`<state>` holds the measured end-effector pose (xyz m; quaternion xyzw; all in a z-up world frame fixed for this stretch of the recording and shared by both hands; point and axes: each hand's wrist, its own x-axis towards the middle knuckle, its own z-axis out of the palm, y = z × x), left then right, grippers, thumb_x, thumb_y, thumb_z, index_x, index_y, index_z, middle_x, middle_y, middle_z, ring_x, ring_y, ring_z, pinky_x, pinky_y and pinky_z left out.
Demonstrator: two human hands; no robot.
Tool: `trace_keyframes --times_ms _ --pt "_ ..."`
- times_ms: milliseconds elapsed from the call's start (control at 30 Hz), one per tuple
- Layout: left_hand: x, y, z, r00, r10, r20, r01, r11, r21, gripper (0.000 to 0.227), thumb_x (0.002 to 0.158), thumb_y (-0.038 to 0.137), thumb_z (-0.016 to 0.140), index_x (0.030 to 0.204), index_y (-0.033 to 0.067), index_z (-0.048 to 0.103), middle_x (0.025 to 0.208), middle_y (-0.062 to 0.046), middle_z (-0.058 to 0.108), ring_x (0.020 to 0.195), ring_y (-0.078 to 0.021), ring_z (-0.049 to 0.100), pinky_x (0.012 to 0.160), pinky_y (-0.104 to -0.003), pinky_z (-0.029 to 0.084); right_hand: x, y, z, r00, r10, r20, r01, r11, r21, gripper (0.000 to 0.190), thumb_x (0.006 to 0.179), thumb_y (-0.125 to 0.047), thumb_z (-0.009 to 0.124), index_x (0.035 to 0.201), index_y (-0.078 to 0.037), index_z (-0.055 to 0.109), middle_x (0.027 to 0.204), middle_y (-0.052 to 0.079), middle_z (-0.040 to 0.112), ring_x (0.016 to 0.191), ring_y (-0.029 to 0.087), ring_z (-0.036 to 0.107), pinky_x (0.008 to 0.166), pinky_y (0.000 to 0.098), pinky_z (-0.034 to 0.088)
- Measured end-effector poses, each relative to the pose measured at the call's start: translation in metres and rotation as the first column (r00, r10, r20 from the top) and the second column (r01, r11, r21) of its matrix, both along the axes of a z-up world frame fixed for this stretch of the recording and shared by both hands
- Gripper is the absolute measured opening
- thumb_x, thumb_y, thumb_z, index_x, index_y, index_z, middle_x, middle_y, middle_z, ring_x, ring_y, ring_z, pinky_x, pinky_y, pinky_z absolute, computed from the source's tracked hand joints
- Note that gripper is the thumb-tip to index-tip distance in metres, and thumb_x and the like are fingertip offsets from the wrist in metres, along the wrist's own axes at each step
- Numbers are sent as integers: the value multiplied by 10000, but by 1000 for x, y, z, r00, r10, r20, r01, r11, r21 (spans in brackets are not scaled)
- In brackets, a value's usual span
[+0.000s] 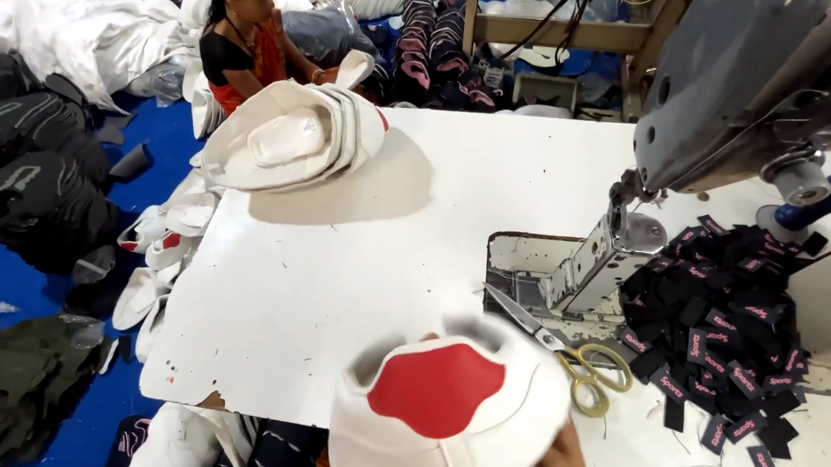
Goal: The person sews fabric labels onto white shoe uppers using an industrial sewing machine and trims threads with scissors.
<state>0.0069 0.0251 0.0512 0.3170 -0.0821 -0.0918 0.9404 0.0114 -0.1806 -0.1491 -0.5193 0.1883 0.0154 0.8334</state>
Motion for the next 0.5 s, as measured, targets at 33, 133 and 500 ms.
trace_keyframes --times_ms 33,133,500 --pt "-1 0 0 1000 13 -27 -12 998 61 783 843 42 729 1509 -39 325 1223 -327 676 925 -374 753 715 -483 662 2 -2 10 999 -33 -21 32 999 -21 663 841 28 537 1497 -20 454 1462 195 579 1343 317 553 1108 476 432" --pt "1 -3 2 997 35 -70 -22 983 183 786 808 0 726 1492 -33 341 1196 -301 690 894 -353 761 687 -476 673 4 -1 98 999 49 20 -51 984 173 553 962 -174 463 1473 38 471 1460 217 614 1345 323 593 1121 472 426" --pt "-5 11 -28 999 -35 -33 44 937 347 705 831 -45 761 1458 -123 448 1248 -269 660 1061 -328 677 820 -466 576 5 0 142 984 161 77 -178 868 464 648 980 -419 499 1452 24 463 1373 192 614 1249 330 592 1042 548 439"
